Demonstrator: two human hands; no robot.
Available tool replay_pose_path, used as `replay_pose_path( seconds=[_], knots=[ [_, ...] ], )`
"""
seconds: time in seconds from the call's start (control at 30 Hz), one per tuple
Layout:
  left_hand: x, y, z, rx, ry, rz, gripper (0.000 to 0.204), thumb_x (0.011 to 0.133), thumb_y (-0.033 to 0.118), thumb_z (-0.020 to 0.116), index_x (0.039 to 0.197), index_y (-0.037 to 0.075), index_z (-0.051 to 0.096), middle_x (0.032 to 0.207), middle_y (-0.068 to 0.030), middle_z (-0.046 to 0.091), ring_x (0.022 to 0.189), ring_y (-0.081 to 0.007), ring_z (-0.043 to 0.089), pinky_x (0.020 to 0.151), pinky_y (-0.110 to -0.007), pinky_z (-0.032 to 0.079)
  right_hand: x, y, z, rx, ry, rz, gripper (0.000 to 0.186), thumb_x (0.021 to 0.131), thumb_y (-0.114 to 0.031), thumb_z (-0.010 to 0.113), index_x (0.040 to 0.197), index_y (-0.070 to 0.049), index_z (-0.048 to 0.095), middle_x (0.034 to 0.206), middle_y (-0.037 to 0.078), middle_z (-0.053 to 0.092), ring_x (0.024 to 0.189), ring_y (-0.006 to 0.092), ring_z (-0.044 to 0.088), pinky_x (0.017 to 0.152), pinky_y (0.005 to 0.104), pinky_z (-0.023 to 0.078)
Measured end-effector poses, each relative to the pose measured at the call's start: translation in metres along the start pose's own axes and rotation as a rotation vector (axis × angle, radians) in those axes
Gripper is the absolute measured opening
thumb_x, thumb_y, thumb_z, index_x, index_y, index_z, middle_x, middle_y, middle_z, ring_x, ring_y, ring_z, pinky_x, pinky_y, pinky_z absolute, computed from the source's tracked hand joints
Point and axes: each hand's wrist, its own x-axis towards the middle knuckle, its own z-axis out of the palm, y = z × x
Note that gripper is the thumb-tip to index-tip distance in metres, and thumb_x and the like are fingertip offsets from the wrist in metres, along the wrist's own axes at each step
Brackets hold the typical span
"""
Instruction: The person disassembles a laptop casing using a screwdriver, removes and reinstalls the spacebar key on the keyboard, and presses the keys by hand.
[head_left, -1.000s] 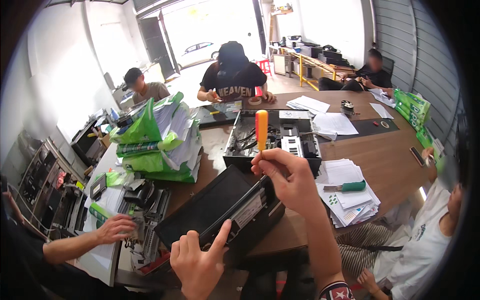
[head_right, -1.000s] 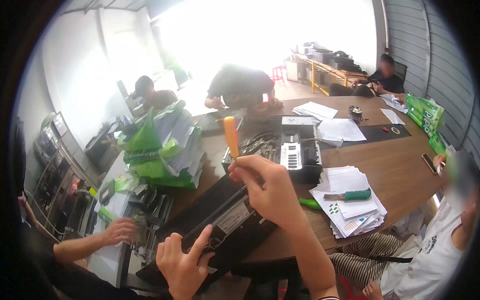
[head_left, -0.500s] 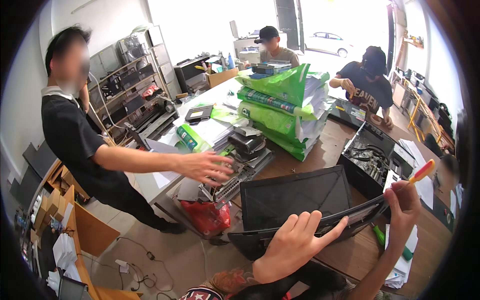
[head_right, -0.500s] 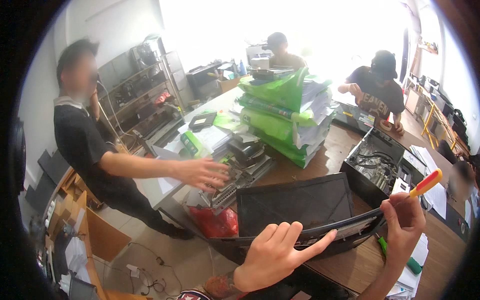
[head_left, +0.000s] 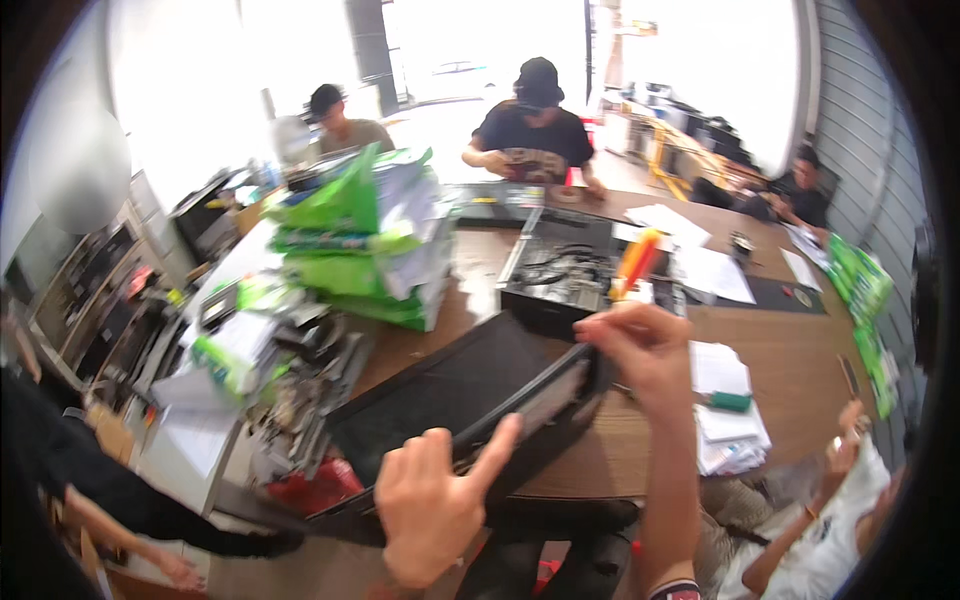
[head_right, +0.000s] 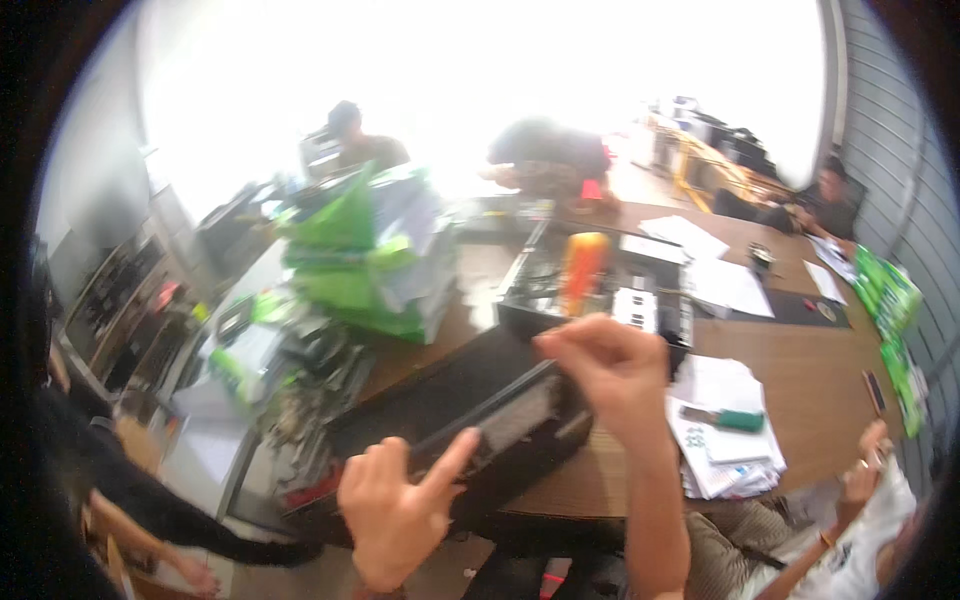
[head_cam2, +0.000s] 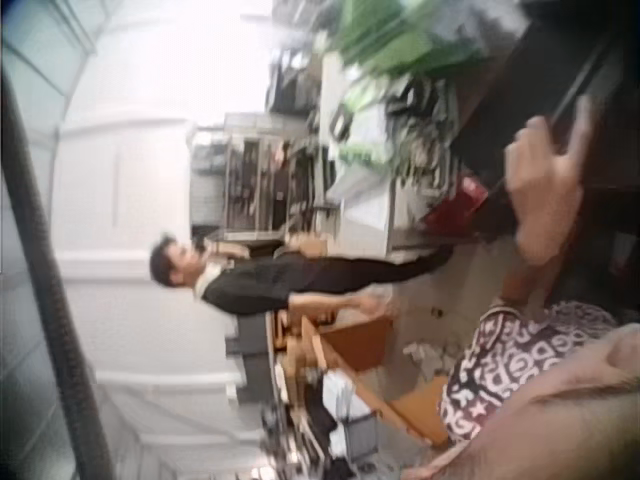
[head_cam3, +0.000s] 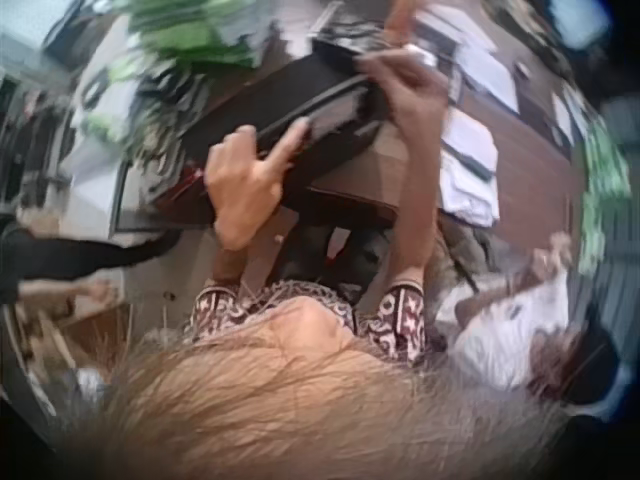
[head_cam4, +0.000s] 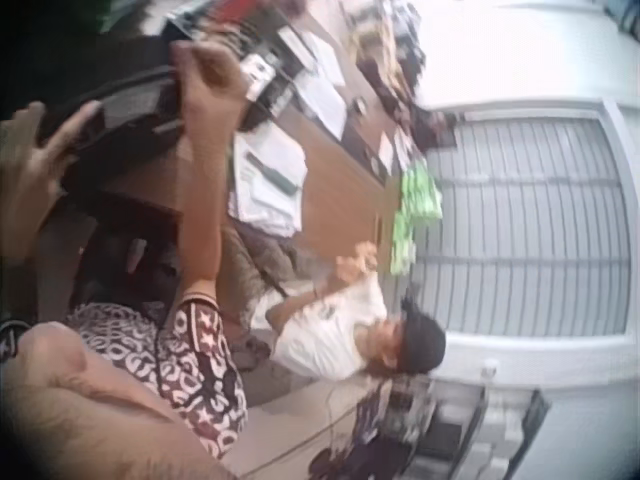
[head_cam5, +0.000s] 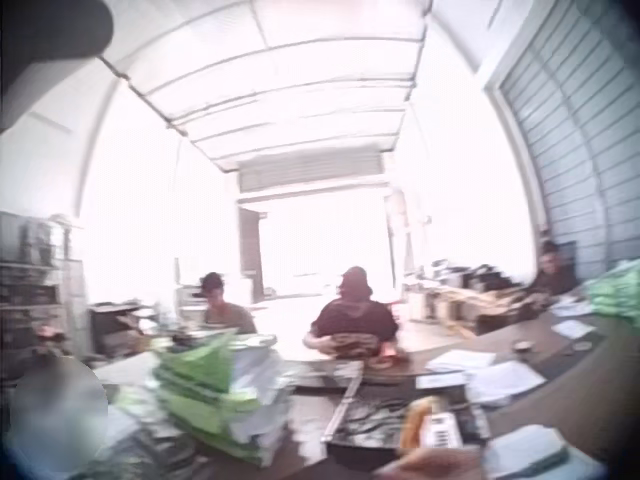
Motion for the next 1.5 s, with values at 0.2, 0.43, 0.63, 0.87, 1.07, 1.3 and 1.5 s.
replay_pose_path(
  seconds=[0.2, 0.43, 0.63, 0.87, 1.07, 1.3, 1.5],
  knots=[
    [0.003, 0.008, 0.003, -0.021, 0.006, 0.039, 0.053, 0.084, 0.022, 0.073, 0.134, 0.038, 0.069, 0.084, -0.0052, 0.043, 0.075, -0.0236, 0.049, 0.068, -0.037, 0.038, -0.001, -0.011, -0.013, -0.03, -0.143, -0.034, 0.016, 0.102, -0.003, 0.061, 0.109, 0.007, 0.072, 0.095, 0.012, 0.077, 0.095, 0.018, 0.074, 0.089, 0.0302, 0.058],
    [0.001, 0.01, 0.001, 0.004, 0.003, 0.03, 0.061, 0.078, 0.023, 0.079, 0.136, 0.038, 0.068, 0.086, -0.0054, 0.044, 0.077, -0.0239, 0.05, 0.068, -0.038, 0.038, -0.001, -0.013, -0.014, -0.025, -0.153, -0.025, 0.021, 0.108, -0.006, 0.05, 0.113, 0.005, 0.067, 0.096, 0.011, 0.074, 0.093, 0.0178, 0.073, 0.088, 0.0317, 0.058],
    [0.0, 0.009, 0.002, -0.011, 0.015, -0.001, 0.073, 0.063, 0.027, 0.089, 0.133, 0.036, 0.07, 0.088, -0.0067, 0.044, 0.081, -0.0271, 0.051, 0.071, -0.041, 0.039, -0.004, -0.019, -0.021, -0.106, -0.113, -0.014, 0.02, 0.108, -0.007, 0.047, 0.108, 0.002, 0.065, 0.092, 0.009, 0.068, 0.082, 0.0157, 0.066, 0.078, 0.0295, 0.053],
    [0.001, 0.011, 0.003, -0.013, 0.022, -0.007, 0.073, 0.062, 0.028, 0.088, 0.133, 0.035, 0.071, 0.089, -0.007, 0.044, 0.081, -0.0272, 0.051, 0.071, -0.041, 0.039, -0.036, 0.002, -0.026, -0.459, -0.042, -0.174, 0.018, 0.093, -0.012, 0.076, 0.106, -0.002, 0.069, 0.073, -0.001, 0.038, 0.064, 0.0083, 0.034, 0.058, 0.0271, 0.031],
    [0.003, 0.008, 0.003, -0.013, 0.028, -0.021, 0.074, 0.061, 0.027, 0.089, 0.132, 0.033, 0.071, 0.091, -0.0074, 0.046, 0.081, -0.0276, 0.052, 0.071, -0.041, 0.039, -0.058, 0.023, -0.036, -0.458, 0.245, -0.041, 0.025, 0.092, -0.015, 0.077, 0.112, 0.0, 0.07, 0.081, 0.01, 0.061, 0.064, 0.0212, 0.052, 0.062, 0.0342, 0.044],
    [0.004, 0.011, 0.003, -0.007, 0.027, -0.05, 0.079, 0.059, 0.023, 0.091, 0.135, 0.032, 0.068, 0.094, -0.0095, 0.047, 0.083, -0.0304, 0.053, 0.071, -0.043, 0.039, -0.128, 0.114, -0.143, -0.968, 0.257, 0.074, 0.015, 0.095, -0.007, 0.066, 0.107, 0.001, 0.071, 0.095, 0.019, 0.064, 0.089, 0.0367, 0.064, 0.081, 0.0447, 0.052],
    [0.004, 0.014, 0.005, 0.012, 0.035, -0.048, 0.078, 0.059, 0.024, 0.091, 0.133, 0.031, 0.069, 0.091, -0.0093, 0.046, 0.081, -0.0298, 0.052, 0.07, -0.042, 0.038, -0.145, 0.171, -0.133, -1.123, 0.117, 0.076, 0.013, 0.091, -0.005, 0.066, 0.101, 0.002, 0.072, 0.095, 0.019, 0.061, 0.096, 0.0383, 0.062, 0.087, 0.0454, 0.052]
  ],
)
